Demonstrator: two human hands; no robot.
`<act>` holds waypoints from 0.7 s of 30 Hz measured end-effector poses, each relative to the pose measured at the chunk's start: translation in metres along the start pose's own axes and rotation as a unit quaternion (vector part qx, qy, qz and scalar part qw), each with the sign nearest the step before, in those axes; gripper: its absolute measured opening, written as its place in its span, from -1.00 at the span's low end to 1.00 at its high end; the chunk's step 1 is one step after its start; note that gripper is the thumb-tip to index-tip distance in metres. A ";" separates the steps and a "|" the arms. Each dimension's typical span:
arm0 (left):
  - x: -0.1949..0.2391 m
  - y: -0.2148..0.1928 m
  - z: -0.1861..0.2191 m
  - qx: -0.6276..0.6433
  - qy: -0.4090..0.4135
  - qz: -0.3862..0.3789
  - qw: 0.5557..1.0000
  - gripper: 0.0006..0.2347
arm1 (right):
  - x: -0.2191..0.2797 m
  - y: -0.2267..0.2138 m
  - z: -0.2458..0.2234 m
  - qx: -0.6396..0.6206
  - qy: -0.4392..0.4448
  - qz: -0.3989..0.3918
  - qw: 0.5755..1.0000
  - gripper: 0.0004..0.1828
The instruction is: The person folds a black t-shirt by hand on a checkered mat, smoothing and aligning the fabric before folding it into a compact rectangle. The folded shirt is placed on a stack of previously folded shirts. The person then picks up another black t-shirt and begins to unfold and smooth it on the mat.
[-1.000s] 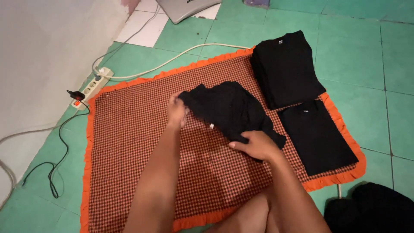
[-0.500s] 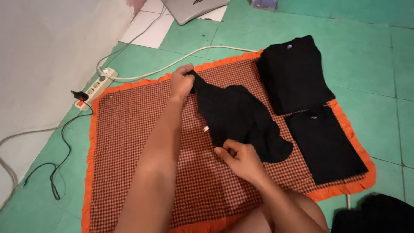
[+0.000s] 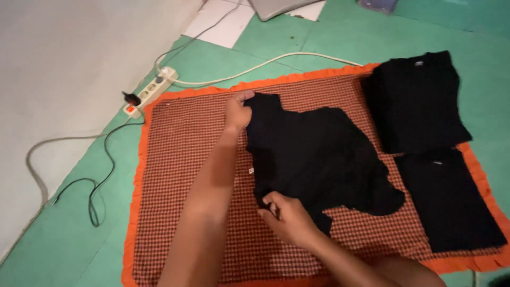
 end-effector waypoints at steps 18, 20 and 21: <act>0.020 -0.181 -0.060 0.141 -0.098 0.029 0.985 -0.42 | -0.076 0.202 -0.071 0.131 0.036 -0.205 0.969 -0.78; 0.019 -0.183 -0.102 0.188 -0.115 0.023 0.975 -0.39 | -0.082 0.219 -0.067 0.140 0.042 -0.221 0.964 -0.72; 0.024 -0.187 -0.110 0.188 -0.117 0.026 0.975 -0.39 | -0.085 0.227 -0.065 0.140 0.041 -0.224 0.964 -0.72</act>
Point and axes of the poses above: each hand's wrist, its own x-axis away from the middle knuckle, its own y-axis out of the palm, z = x × y, the point moved 6 cm from there along -x, towards the middle knuckle, and after that the axes turned 4 degrees about -z, right-handed, at the moved point
